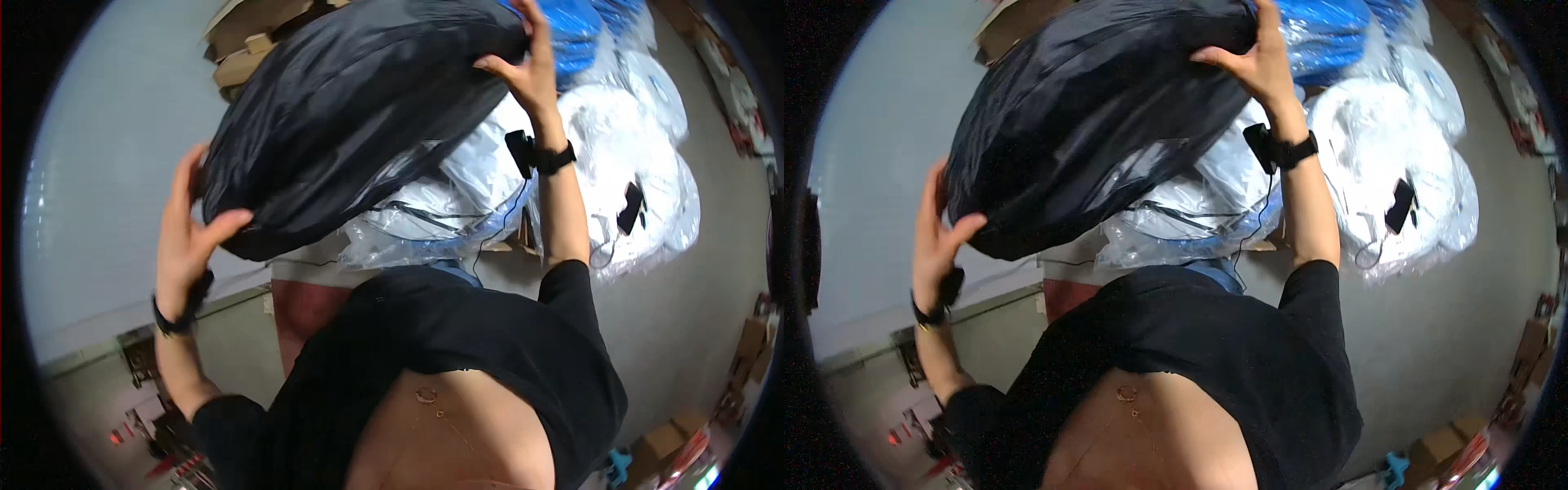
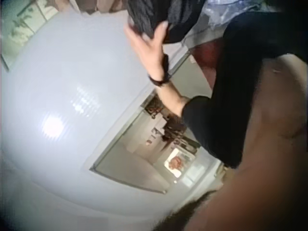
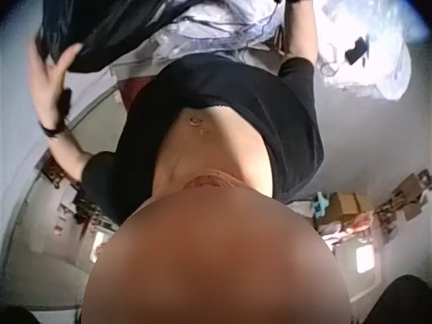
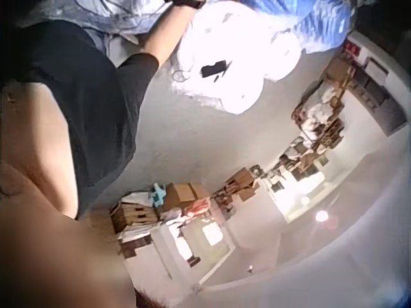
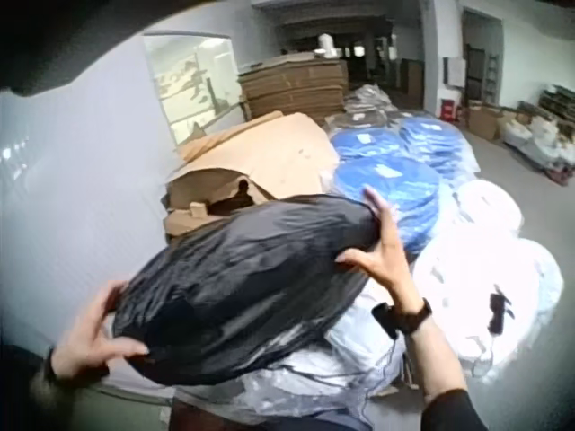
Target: Organizing and packaging circular objects into black bags and stacking them in a warehouse storage area.
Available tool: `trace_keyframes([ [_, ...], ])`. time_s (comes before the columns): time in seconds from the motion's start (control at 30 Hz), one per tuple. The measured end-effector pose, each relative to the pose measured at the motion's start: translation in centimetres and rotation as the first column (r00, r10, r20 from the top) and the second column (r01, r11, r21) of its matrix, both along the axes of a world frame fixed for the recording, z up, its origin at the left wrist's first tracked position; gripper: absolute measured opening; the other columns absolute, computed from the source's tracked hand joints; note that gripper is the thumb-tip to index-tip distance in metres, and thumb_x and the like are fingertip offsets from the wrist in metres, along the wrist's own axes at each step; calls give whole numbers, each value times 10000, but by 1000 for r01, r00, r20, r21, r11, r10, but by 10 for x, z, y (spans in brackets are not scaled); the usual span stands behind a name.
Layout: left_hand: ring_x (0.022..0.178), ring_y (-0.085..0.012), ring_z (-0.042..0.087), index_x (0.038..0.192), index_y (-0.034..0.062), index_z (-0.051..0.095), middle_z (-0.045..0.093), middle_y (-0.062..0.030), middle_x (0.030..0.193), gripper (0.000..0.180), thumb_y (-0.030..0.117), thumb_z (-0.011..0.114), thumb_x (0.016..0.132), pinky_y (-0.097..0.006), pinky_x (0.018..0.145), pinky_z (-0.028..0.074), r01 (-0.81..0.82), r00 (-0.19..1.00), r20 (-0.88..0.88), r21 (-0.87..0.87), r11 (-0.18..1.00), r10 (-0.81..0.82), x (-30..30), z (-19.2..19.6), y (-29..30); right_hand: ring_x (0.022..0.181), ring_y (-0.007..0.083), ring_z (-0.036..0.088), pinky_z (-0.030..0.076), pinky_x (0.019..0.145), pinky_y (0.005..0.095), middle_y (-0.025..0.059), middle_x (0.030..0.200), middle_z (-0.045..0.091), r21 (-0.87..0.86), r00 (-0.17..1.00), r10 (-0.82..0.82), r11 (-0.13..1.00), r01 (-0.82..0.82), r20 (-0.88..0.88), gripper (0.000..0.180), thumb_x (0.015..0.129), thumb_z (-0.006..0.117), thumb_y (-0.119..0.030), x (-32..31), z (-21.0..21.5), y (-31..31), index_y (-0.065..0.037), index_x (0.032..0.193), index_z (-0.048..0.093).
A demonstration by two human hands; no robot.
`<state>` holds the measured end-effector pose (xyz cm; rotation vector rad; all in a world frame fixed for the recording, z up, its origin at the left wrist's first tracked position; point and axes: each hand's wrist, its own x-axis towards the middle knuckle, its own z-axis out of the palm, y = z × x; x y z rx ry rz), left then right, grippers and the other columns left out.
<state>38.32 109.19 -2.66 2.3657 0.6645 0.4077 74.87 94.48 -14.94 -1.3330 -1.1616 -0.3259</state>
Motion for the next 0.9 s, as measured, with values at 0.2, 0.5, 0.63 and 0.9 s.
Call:
trace_keyframes([
  [0.2, 940, -203, 532, 1107, -70, 522, 592, -125, 1036, 430, 290, 561, 875, -330, 830, 420, -424, 880, 346, 260, 868, 326, -97, -141, 51, 1025, 204, 535, 397, 920, 314, 120, 1105, 574, -230, 923, 40, 963, -138, -383, 700, 661, 767, -282, 52, -151, 11, -41, 1238, 452],
  [0.5, 915, -273, 581, 1096, -47, 564, 622, -172, 1032, 377, 262, 480, 898, -374, 792, 453, -224, 973, 213, 754, 618, 93, -120, -26, 182, 883, 229, 601, 450, 800, 316, 140, 969, 635, -116, 791, 234, 927, -357, -565, 483, 696, 740, -259, -44, -66, -59, -21, 1073, 556],
  [0.63, 1001, -292, 548, 1130, -10, 550, 569, -175, 1142, 348, 195, 485, 858, -386, 842, 429, 136, 989, -147, 874, 467, -12, -102, 50, 275, 924, 229, 591, 445, 842, 321, 136, 1012, 626, -192, 733, 300, 841, -505, -611, 526, 705, 741, -253, -93, -112, -96, -13, 1125, 534],
  [0.9, 878, -214, 587, 1037, -66, 562, 642, -136, 978, 311, 114, 564, 784, -296, 801, 428, 244, 923, -362, 287, 926, -131, 202, -13, 218, 1096, 211, 495, 378, 943, 318, 132, 1199, 536, 79, 363, 182, 957, -280, -914, 540, 790, 679, -208, -144, -201, -114, 21, 1223, 452],
])
